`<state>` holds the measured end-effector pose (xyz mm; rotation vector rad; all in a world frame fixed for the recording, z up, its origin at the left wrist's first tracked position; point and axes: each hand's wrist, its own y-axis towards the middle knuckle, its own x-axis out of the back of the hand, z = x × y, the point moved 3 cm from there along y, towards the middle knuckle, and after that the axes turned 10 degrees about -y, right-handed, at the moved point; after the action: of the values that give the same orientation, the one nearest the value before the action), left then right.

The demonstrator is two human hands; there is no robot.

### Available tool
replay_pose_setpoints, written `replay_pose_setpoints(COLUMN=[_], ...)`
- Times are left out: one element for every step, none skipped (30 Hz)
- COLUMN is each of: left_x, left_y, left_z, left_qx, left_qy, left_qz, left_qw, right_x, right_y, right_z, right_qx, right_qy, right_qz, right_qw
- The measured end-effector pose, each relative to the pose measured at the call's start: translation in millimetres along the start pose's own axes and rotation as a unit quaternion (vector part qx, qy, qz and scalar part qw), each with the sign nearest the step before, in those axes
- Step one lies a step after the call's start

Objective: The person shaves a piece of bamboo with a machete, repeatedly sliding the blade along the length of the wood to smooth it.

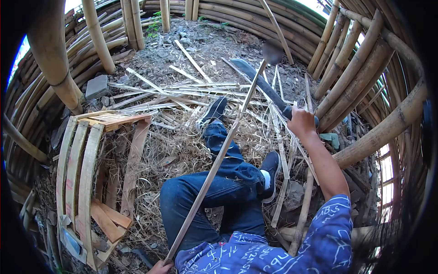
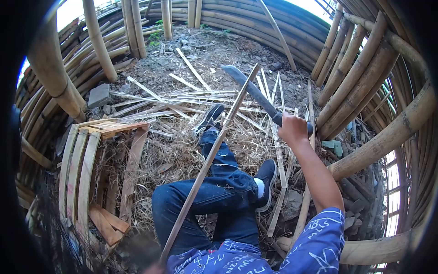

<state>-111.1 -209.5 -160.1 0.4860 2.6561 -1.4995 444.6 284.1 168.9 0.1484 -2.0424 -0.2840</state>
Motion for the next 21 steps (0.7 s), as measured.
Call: replay_pose_setpoints(left_x=[-3, -6, -8, -9, -6, -1, -2, -2, 1, 0, -3, -6, -8, -2, 4, 6, 10, 27, 43, 58, 48], left_y=[-6, -10, -14, -16, -16, -12, -10, -5, 2, 6, 8, 11, 16, 15, 11, -2, -6, 1, 7, 14, -12], left_z=[-10, -17, -23, -25, -20, -13, -16, -20, -27, -38, -45, -54, -60, -62, -61, -65, -69, -25, 17, 58, 30], left_qx=[0.006, 0.008, 0.026, 0.043, 0.045, 0.047, 0.049, 0.05, 0.052, 0.055, 0.057, 0.034, 0.008, -0.01, -0.009, 0.004, 0.014, -0.035, -0.085, -0.136, -0.05], left_qy=[-0.012, -0.011, -0.048, -0.085, -0.085, -0.078, -0.071, -0.071, -0.023, 0.026, 0.023, 0.034, 0.049, 0.066, 0.068, 0.07, 0.073, 0.107, 0.141, 0.174, 0.183], left_qz=[-0.001, -0.001, -0.002, -0.004, -0.004, 0.005, 0.014, 0.015, 0.016, 0.017, 0.017, 0.011, 0.004, 0.013, 0.012, -0.005, -0.022, -0.008, 0.002, 0.01, -0.011], left_qw=[1.0, 1.0, 0.999, 0.995, 0.995, 0.996, 0.996, 0.996, 0.998, 0.998, 0.998, 0.999, 0.999, 0.998, 0.998, 0.998, 0.997, 0.994, 0.986, 0.975, 0.982], right_x=[0, -1, -2, -3, -4, -6, -6, -5, -7, -8, -8, -12, -3, -6, -6, -2, 1, 0, -1, 0, 2], right_y=[-1, -3, -4, -5, -6, -6, -6, -7, -12, -20, -33, -44, -56, -63, -63, -63, -60, -52, -46, -39, -34], right_z=[1, 1, 0, 1, 1, 1, 1, 2, 8, 16, 31, 50, 69, 80, 82, 85, 86, 82, 75, 64, 53], right_qx=[-0.005, -0.005, -0.002, 0.001, 0.001, 0.003, 0.006, 0.006, 0.035, 0.064, 0.141, 0.179, 0.2, 0.225, 0.224, 0.232, 0.239, 0.238, 0.233, 0.229, 0.225], right_qy=[-0.001, 0.0, 0.001, 0.002, 0.003, -0.004, -0.012, -0.013, -0.014, -0.016, -0.016, 0.01, 0.014, 0.047, 0.049, 0.068, 0.086, 0.078, 0.079, 0.06, 0.036], right_qz=[0.003, 0.006, 0.006, 0.006, 0.007, 0.011, 0.014, 0.015, 0.053, 0.091, 0.06, 0.086, 0.051, 0.02, 0.02, 0.004, -0.014, -0.024, -0.023, -0.029, -0.035], right_qw=[1.0, 1.0, 1.0, 1.0, 1.0, 1.0, 1.0, 1.0, 0.998, 0.994, 0.988, 0.98, 0.978, 0.973, 0.973, 0.97, 0.967, 0.968, 0.969, 0.971, 0.973])
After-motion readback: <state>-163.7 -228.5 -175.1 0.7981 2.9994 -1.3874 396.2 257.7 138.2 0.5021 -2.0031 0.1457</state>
